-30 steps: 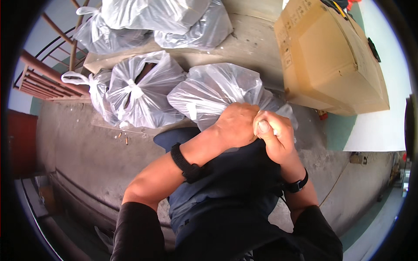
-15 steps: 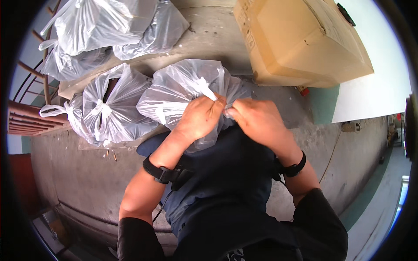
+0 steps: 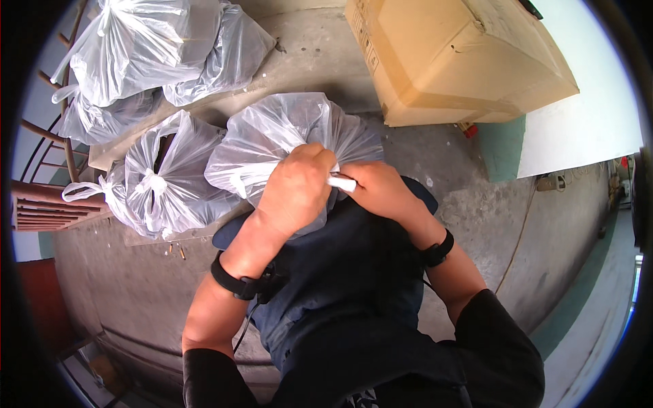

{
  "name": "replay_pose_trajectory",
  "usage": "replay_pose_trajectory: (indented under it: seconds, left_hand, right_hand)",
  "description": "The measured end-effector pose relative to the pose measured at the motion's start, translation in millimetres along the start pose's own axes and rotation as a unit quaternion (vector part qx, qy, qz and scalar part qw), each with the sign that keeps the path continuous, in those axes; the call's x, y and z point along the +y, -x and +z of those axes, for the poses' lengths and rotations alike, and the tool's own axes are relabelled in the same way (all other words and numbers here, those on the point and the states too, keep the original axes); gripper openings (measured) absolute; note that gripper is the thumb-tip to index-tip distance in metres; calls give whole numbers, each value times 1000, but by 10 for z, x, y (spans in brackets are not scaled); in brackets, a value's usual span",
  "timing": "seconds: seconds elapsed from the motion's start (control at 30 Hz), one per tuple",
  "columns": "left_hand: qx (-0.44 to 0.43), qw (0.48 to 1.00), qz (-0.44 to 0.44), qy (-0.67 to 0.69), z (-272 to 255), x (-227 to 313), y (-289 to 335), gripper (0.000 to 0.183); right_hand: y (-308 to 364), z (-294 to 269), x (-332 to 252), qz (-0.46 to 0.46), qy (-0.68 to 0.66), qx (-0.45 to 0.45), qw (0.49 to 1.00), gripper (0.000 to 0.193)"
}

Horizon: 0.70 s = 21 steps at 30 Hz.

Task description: Gathering shoe upper components from a rack and placing them into plastic bags, then tying the bags.

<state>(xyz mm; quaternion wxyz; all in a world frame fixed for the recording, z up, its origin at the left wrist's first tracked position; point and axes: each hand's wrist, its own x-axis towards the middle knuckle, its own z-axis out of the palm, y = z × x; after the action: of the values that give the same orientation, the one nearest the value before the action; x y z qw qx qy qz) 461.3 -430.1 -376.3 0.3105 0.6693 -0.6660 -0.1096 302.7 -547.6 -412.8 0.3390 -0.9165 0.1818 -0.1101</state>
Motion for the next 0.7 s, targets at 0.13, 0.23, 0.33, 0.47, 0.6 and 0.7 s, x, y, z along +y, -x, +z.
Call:
replay_pose_trajectory:
  seconds: [0.13,0.23,0.33,0.47,0.6,0.7]
  left_hand:
    - [51,986,83,-135,-37,-4,-93,17]
    - [76,977,112,-165,-42,-79,-178,19]
    - [92,975,120,-165,-88,-202,-235,21]
    - [101,974,119,-162,-92,-256,-263,25]
    - [140,974,127,-124,-69,-283,-239,17]
    - [71,975,105,-184,-207,-217,-211,13]
  right_hand:
    - [-214,-174,13,-55,-84,121,988,13]
    - [-454,-161,78,-111,-126,184,968,19]
    - [-605,-180,120,5,-401,-73,913,23]
    - [-622,-255,160,27,-385,-104,917,21]
    - [-678,-256,208,-8,-341,-117,933,20]
    - [-658,-227,223,-59,-233,-59,969,18]
